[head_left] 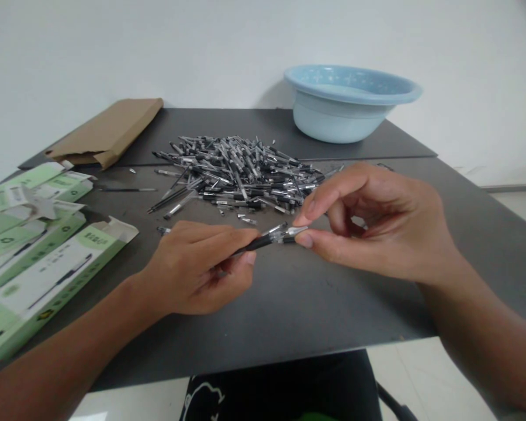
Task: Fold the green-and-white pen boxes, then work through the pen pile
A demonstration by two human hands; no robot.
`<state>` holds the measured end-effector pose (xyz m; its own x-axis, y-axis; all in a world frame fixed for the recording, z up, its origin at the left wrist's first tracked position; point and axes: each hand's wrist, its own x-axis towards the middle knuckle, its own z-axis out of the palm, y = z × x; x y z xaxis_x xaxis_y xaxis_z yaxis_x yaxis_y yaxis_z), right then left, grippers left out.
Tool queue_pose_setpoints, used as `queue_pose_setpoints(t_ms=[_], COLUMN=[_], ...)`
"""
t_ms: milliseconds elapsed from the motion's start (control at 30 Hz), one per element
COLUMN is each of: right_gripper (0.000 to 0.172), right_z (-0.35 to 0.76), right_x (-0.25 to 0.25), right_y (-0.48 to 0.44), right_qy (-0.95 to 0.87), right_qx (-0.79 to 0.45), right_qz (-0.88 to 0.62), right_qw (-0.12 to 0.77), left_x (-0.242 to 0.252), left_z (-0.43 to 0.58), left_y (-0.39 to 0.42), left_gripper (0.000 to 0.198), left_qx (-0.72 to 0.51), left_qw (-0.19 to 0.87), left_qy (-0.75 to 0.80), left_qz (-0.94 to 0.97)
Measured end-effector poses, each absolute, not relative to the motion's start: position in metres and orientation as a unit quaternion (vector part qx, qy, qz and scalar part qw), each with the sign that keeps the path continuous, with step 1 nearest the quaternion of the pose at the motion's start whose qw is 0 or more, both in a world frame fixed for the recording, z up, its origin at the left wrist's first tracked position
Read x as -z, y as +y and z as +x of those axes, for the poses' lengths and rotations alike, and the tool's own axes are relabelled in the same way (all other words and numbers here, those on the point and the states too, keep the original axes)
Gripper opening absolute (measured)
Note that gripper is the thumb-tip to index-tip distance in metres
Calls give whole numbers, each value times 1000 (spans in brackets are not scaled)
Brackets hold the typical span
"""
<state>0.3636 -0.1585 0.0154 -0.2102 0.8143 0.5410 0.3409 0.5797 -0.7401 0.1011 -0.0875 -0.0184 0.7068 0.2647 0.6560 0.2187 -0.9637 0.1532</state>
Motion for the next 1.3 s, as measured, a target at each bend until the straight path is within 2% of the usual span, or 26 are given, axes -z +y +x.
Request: queue_pose_setpoints(t_ms=[533, 733, 833, 967, 1033, 1167, 1300], right_gripper=[23, 28, 22, 13, 22, 53, 40], right_z=[362, 356, 349, 337, 335, 335, 330], right_x=[-19, -18, -17, -10, -4, 5, 6], right_y=[-161, -161, -160, -158, -157, -155, -158], right_qy=[-755, -732, -724, -675, -650, -678, -650], right_qx=[-212, -246, -253, -300, -325, -379, -466], right_qz=[-440, -437, -417, -426, -433, -366, -333], right_qw=[437, 462, 488, 522, 533, 513, 499], left_x=[21, 23, 25, 27, 27, 24, 24], left_z=[100, 102, 105, 110, 112, 116, 118], left_y=[-91, -91, -92, -97, -100, -107, -112], left_gripper=[24, 21, 14, 18, 18, 20, 16], left_qx=[-337, -325, -298, -282, -277, -267, -260], left_qw=[6, 29, 75, 148, 179, 289, 427], left_qy=[143, 132, 129, 138, 145, 167, 170], left_qz=[931, 936, 943, 938, 933, 904, 849])
